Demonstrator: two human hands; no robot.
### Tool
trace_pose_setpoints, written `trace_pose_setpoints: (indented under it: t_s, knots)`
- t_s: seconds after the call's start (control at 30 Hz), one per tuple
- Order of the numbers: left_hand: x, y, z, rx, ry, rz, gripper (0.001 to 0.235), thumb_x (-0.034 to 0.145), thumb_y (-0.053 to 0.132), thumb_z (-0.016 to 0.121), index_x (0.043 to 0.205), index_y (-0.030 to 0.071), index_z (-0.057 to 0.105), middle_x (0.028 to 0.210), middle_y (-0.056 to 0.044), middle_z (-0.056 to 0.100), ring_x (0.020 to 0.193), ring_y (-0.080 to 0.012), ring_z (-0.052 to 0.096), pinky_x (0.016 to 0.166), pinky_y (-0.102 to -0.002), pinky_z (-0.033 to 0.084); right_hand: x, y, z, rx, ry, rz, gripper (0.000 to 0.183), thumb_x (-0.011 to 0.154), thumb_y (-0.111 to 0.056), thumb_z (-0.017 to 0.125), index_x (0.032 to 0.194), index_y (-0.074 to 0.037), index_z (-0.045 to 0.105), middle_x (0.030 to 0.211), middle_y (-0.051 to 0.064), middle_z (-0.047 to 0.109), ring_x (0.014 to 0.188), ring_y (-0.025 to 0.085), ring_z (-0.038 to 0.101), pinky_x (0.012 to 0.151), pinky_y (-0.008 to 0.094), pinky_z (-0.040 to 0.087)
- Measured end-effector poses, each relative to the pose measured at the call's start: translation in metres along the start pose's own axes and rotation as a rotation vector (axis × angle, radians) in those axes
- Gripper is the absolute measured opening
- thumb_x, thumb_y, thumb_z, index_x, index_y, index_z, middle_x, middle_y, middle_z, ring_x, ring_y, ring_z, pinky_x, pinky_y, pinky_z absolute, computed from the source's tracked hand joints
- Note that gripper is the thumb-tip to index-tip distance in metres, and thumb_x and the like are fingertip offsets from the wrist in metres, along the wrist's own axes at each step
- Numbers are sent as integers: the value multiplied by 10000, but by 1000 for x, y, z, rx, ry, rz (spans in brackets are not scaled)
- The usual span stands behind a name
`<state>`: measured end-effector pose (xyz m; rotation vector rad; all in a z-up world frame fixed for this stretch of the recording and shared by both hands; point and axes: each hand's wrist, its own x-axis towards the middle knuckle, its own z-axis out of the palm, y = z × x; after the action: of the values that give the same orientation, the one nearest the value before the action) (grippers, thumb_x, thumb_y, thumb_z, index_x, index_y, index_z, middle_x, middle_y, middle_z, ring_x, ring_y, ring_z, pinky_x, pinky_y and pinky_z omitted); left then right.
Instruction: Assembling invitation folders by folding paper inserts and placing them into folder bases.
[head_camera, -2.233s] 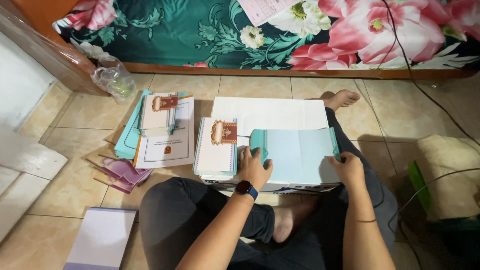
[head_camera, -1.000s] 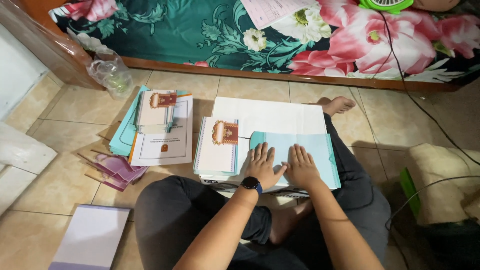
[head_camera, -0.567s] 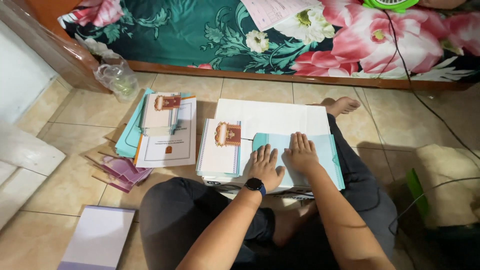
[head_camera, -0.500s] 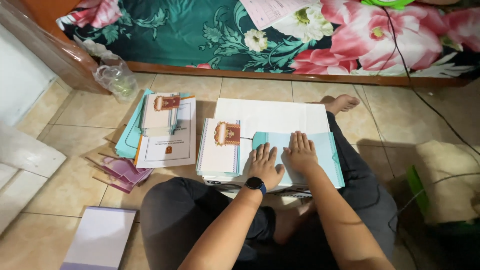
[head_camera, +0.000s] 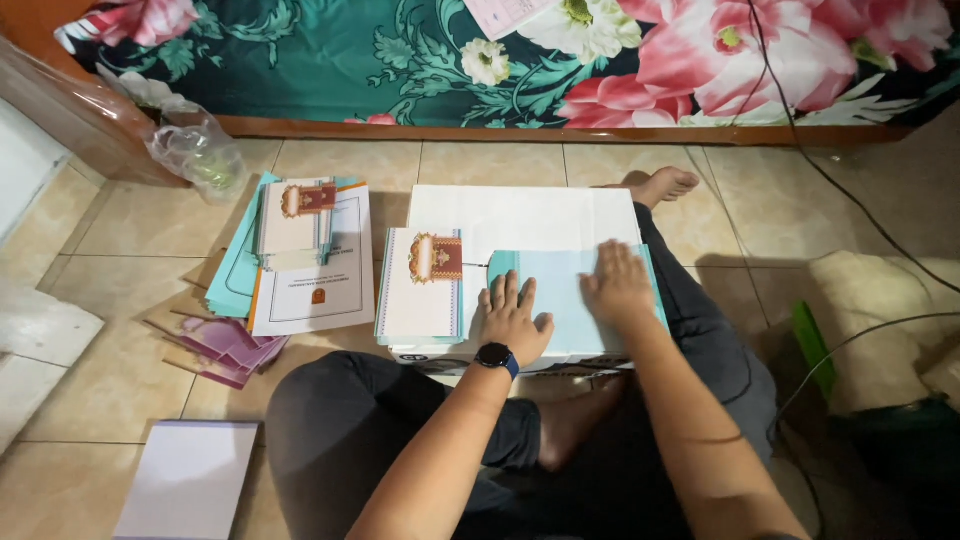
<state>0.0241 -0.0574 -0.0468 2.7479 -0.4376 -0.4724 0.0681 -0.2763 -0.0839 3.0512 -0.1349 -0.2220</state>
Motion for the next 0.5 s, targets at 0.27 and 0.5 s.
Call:
trace_pose_setpoints:
  t_s: [0.27, 0.5]
  knots:
    - [-5, 2, -5, -8, -5, -4, 750, 994, 499, 252, 1647, 145, 152, 1716, -172, 41, 1587, -341, -3, 1266, -521, -24, -75, 27, 18, 163, 31, 139, 812, 1048, -559, 193, 1639, -1, 174, 1718, 207, 136, 1594, 336, 118, 1277, 479, 155]
    - [-5, 1, -8, 66, -42, 12, 763, 996, 536, 222, 1649, 149, 144, 1715, -177, 40, 1586, -353, 10, 1260, -532, -7, -26, 37, 34, 98, -15, 158, 873, 1037, -655, 138, 1642, -26, 109, 1725, 193, 47, 1602, 322, -23, 1259, 589, -44]
